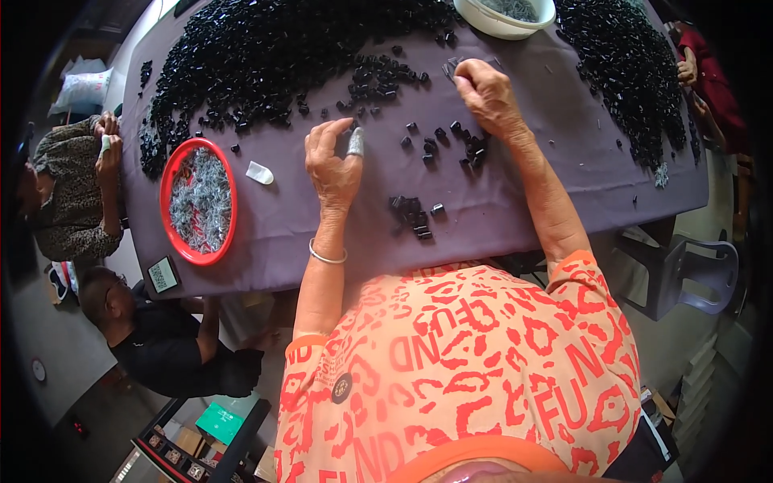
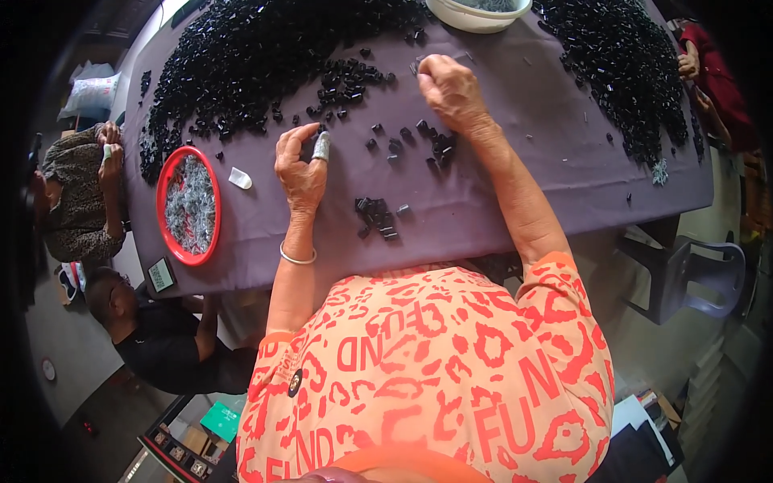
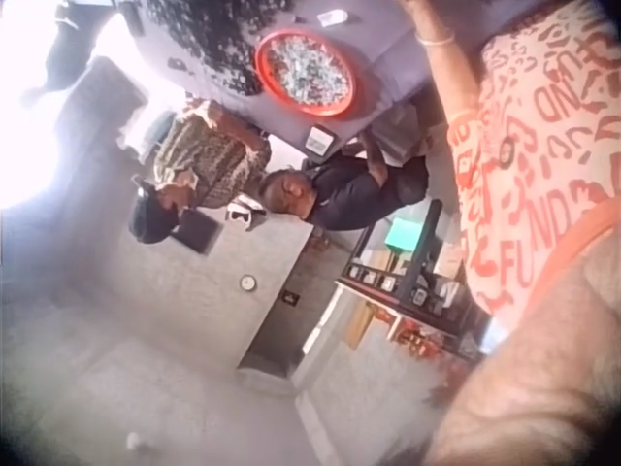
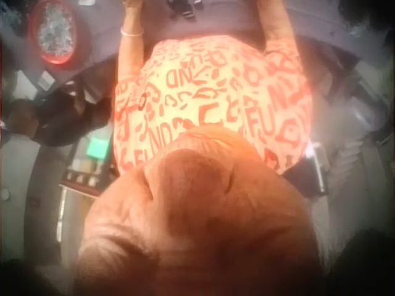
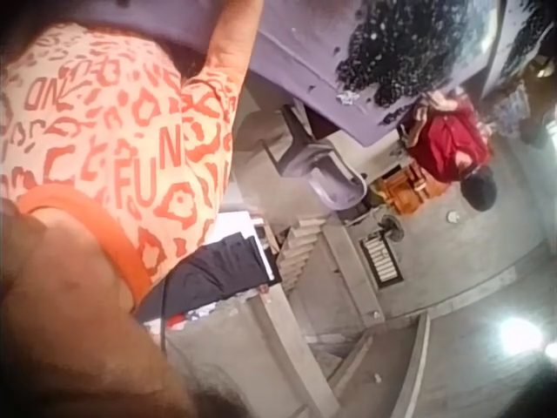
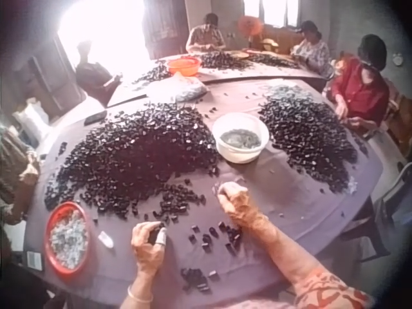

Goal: The person assembles components by picking up plastic parts and metal pins, inserting the metal pins into the plastic parts by hand, and placing the assembled pieces onto the table.

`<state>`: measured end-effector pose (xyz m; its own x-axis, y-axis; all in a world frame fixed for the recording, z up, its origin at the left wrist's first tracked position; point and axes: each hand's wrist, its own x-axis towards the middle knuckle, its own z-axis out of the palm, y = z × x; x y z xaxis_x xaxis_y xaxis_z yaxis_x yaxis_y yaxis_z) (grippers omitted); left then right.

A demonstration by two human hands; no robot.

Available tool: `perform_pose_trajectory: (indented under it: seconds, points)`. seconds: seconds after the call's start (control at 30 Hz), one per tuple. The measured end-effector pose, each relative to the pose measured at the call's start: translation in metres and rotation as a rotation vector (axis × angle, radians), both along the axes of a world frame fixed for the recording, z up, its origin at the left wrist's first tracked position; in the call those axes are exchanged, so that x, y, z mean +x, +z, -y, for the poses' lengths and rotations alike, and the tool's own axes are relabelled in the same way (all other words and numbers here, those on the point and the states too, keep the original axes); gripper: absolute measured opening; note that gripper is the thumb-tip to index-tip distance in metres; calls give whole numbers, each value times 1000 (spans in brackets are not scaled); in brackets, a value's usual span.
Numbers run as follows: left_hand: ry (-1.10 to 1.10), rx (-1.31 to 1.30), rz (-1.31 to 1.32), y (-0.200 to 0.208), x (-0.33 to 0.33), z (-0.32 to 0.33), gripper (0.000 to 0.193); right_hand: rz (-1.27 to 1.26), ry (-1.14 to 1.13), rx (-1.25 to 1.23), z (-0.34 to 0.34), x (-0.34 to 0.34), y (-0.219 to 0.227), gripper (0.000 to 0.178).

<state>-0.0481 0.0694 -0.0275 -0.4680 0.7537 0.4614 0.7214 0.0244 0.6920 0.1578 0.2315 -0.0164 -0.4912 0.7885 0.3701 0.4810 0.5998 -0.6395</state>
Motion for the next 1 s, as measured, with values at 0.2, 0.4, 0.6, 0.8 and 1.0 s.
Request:
perform_pose_trajectory:
  seconds: [0.2,0.4,0.6,0.8,1.0]
  points:
    - [-11,7,-68,2,-1,0,21,-226,-6,-416,5,24,-1,19]
    - [-35,25,107,-2,-7,1,22,-436,76,-697,10,28,13,12]
    - [0,66,61,24,18,0,19,-436,115,-736,18,36,19,12]
    - [-363,153,-74,46,61,-27,24,-631,194,-896,38,28,35,15]
    - [-443,44,-292,54,67,-31,24,-601,315,-970,47,32,36,16]
